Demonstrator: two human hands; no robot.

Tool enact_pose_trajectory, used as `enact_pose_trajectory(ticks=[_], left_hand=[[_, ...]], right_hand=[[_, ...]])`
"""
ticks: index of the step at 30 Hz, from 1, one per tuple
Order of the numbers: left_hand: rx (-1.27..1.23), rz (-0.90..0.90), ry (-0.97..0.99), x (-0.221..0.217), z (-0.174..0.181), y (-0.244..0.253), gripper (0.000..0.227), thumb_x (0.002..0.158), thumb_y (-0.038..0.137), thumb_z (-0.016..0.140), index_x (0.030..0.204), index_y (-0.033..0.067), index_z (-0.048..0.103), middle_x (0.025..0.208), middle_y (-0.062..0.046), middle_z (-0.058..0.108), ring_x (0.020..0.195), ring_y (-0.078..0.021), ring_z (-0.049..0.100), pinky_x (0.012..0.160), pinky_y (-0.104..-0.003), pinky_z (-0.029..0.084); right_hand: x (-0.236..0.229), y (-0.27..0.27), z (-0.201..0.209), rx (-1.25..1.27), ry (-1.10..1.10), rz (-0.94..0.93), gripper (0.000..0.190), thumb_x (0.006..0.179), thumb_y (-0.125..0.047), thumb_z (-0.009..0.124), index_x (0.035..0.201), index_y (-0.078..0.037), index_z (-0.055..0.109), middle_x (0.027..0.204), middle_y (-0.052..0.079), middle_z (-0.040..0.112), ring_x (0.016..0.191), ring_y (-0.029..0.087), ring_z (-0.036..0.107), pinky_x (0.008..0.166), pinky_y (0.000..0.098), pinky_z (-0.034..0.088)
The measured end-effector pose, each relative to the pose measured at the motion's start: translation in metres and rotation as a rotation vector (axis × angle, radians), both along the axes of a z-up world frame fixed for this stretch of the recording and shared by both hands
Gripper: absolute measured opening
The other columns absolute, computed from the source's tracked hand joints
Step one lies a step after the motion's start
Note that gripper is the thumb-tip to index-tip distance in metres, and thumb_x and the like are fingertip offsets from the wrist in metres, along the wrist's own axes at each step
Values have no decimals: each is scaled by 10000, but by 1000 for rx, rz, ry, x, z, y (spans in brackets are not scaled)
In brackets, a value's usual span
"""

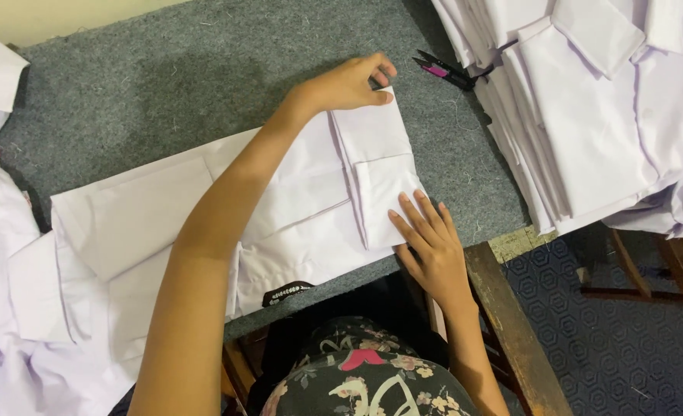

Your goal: Folding a white collared shirt on a flat work surface in a garment production setting.

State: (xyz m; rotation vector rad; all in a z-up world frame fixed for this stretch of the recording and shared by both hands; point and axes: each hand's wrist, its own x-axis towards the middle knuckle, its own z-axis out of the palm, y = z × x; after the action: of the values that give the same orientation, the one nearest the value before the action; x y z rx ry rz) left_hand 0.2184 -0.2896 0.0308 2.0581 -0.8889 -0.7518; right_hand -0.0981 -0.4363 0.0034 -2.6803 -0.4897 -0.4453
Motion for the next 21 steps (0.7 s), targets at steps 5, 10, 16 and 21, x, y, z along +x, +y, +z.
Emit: enact_pose_trajectory(ticks=[5, 10, 16, 21], left_hand=[[-120, 61, 26, 2, -24, -3, 306, 955, 256, 705, 1206, 233, 532, 1244, -45, 497, 991, -133, 607, 893, -285, 476], [-174, 69, 86, 6, -35, -4, 328, 959, 204, 713, 1228, 246, 532, 1264, -53, 500, 991, -140, 674, 824, -274, 487], [-299, 18, -7, 12, -54, -11, 355, 921, 94, 783, 1185, 214, 578, 1183, -59, 522, 794, -101, 619, 771, -267, 512], [-116, 20, -447, -15, -21, -10, 237, 985, 224, 705, 1157, 101, 597, 1214, -101, 482, 1120, -293, 576, 882, -429, 484]], right_hand=[[-1, -13, -11, 31, -2, -30, 504, 1026, -25, 569, 1511, -140, 491, 1620, 99, 427, 1541, 342, 363, 1240, 595, 297], [-1, -16, -8, 76, -14, -22, 461, 1055, 37, 526, 1489, -116, 511, 1595, 115, 456, 1519, 366, 404, 1227, 598, 329], [1, -14, -2, 61, -21, -27, 465, 1037, 92, 482, 1458, -99, 529, 1585, 112, 466, 1520, 345, 398, 1218, 614, 306], [5, -11, 23, 186, 35, -19, 528, 866, 46, 388, 1319, -109, 610, 1512, 85, 538, 1511, 355, 393, 1268, 684, 152]])
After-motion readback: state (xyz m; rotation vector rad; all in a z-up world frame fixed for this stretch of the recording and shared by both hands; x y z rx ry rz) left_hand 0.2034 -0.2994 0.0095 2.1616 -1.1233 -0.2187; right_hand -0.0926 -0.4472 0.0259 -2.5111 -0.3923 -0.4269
